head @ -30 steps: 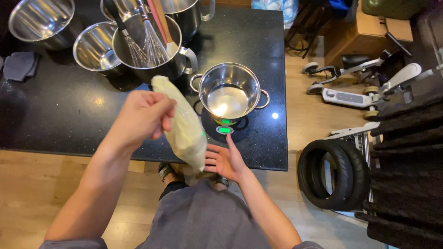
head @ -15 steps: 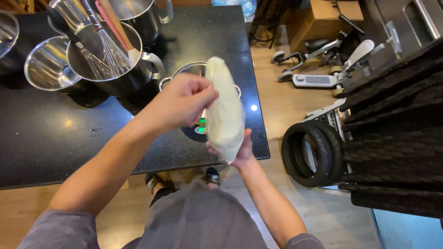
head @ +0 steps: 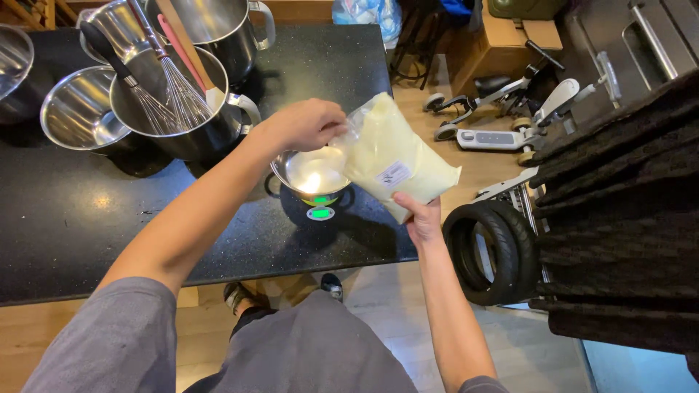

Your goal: Weighing out a powdered ingredient from a plastic bag into a metal pot using a digital scale.

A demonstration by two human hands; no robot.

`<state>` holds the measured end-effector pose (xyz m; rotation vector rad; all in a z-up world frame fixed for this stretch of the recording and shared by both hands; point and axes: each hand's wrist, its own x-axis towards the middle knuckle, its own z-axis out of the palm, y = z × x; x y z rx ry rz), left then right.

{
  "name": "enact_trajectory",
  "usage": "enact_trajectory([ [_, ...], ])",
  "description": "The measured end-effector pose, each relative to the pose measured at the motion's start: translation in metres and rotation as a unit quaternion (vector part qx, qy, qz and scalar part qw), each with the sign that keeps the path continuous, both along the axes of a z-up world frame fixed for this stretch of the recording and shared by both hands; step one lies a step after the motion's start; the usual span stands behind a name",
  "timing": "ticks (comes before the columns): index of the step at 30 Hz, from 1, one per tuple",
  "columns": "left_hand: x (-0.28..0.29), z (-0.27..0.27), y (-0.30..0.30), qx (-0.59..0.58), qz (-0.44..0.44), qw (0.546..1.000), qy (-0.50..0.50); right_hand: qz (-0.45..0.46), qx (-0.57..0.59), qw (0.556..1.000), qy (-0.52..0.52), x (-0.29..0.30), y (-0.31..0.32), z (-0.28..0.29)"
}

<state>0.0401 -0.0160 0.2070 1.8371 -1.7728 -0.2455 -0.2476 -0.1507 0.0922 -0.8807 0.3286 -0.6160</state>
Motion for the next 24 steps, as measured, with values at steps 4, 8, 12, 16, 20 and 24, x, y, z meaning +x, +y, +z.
enact_trajectory([
  [4,0.009,-0.033,0.000,0.010,-0.007,1.000,0.013,-0.076,-0.114,0.990,0.045,0.005,0.008,0.015],
  [8,0.011,-0.055,0.005,-0.040,0.008,0.998,0.037,-0.110,-0.185,0.975,0.061,0.007,0.019,0.025],
  [12,0.008,-0.063,0.009,-0.039,0.043,0.996,0.073,-0.126,-0.212,0.966,0.077,0.011,0.019,0.026],
  [16,0.016,-0.091,0.009,-0.001,0.062,0.988,0.143,-0.139,-0.217,0.962,0.086,0.014,0.018,0.026],
  [20,0.009,-0.089,0.012,0.010,0.075,0.986,0.146,-0.146,-0.232,0.958,0.082,0.019,0.018,0.027],
  [24,0.012,-0.098,0.013,0.010,0.095,0.983,0.156,-0.150,-0.243,0.955,0.084,0.022,0.021,0.033],
])
